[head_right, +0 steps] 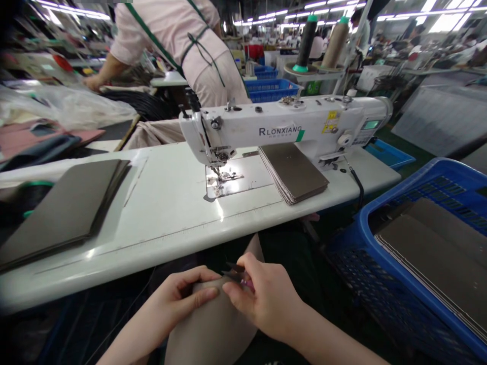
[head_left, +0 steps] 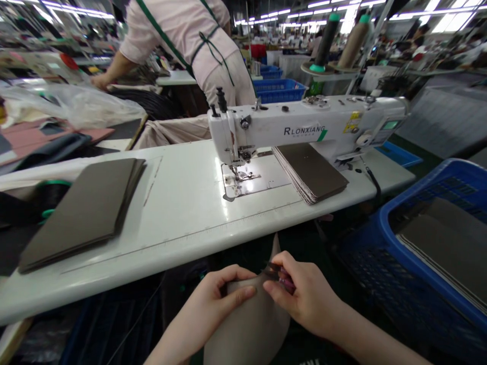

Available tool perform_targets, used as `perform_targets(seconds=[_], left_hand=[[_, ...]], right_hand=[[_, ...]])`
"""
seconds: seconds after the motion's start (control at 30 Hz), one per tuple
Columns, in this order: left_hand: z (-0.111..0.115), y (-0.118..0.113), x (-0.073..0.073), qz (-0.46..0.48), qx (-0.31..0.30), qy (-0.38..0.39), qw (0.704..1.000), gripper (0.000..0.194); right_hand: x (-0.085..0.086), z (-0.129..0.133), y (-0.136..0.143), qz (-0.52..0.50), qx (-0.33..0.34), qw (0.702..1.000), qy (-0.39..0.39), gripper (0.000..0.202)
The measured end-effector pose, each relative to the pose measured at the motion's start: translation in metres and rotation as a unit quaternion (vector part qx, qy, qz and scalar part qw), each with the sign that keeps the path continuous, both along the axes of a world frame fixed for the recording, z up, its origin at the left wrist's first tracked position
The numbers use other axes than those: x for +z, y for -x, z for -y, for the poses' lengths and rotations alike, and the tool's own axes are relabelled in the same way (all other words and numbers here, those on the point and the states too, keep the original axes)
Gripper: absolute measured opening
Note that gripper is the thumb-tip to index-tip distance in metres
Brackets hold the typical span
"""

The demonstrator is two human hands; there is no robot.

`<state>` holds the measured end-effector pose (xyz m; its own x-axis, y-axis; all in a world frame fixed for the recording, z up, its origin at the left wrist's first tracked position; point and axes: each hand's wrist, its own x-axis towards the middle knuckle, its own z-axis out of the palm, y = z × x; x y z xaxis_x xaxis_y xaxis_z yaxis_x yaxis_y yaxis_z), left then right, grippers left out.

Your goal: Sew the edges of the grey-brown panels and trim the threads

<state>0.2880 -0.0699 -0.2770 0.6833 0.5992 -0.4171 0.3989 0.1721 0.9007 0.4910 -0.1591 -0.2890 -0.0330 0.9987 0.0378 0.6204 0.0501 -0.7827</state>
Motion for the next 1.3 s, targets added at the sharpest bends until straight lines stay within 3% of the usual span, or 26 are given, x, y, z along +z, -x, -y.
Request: perform_targets(seconds=[0.3, 0.63, 0.9, 1.3], left_hand=[[0.003, 0.004, -0.006, 0.011, 0.017, -0.003, 1.0, 0.025], [0.006, 0.0, -0.012, 0.039, 0.024, 0.036, 0.998, 0.024], [0.004, -0.005, -0.006, 0.04, 0.029, 0.073, 0.996, 0.026], [0.001, -0.004, -0.014, 0.056, 0.055, 0.046, 0.996, 0.032]], right_hand=[[-0.013, 0.007, 0.013, 0.086, 0.041, 0.995, -0.009, 0.012], [-0.028, 0.01, 0.02, 0.13, 0.007, 0.988, -0.084, 0.012], [-0.026, 0.006, 0.017, 0.202, 0.049, 0.974, -0.093, 0.017], [-0.022, 0.008, -0.001, 0.115, 0.02, 0.993, -0.035, 0.013]])
